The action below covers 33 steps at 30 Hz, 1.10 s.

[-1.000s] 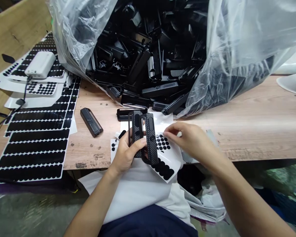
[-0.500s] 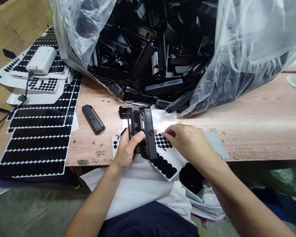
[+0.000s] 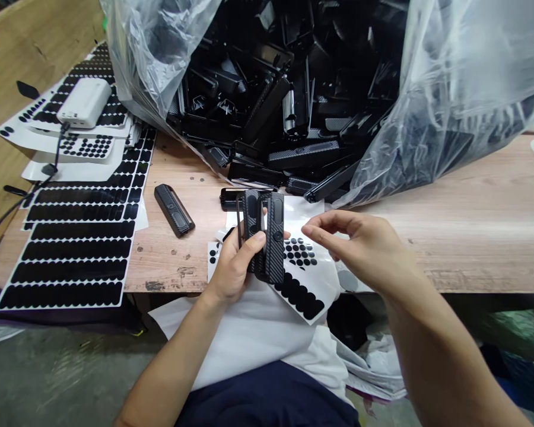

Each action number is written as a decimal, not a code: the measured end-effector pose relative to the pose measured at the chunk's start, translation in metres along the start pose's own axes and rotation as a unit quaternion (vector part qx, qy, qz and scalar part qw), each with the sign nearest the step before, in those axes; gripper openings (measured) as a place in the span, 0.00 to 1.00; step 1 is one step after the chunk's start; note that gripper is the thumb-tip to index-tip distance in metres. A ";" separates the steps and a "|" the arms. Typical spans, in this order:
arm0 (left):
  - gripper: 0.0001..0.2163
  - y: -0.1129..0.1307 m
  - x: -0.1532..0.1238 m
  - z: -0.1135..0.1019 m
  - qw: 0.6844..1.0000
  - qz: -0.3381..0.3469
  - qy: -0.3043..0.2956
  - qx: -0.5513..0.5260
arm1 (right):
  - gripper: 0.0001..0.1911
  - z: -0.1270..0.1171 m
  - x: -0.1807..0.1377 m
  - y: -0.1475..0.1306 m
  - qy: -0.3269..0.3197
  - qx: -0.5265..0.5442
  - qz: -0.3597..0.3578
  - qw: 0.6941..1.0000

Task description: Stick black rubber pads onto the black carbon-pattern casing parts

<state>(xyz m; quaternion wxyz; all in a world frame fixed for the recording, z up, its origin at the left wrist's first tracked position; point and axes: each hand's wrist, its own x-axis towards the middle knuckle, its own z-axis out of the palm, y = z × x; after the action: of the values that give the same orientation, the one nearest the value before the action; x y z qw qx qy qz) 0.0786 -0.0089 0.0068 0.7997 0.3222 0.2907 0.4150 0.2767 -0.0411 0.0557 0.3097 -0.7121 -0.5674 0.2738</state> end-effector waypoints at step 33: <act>0.20 -0.004 0.000 -0.003 0.999 0.017 0.026 0.032 | 0.19 0.019 -0.001 -0.022 -0.108 0.346 0.124 0.924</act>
<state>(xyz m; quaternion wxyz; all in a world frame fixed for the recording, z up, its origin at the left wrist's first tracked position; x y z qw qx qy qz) 0.0784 -0.0097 0.0022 0.7738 0.3417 0.3190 0.4273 0.2487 -0.0359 0.0601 0.4371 -0.5916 -0.3747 0.5643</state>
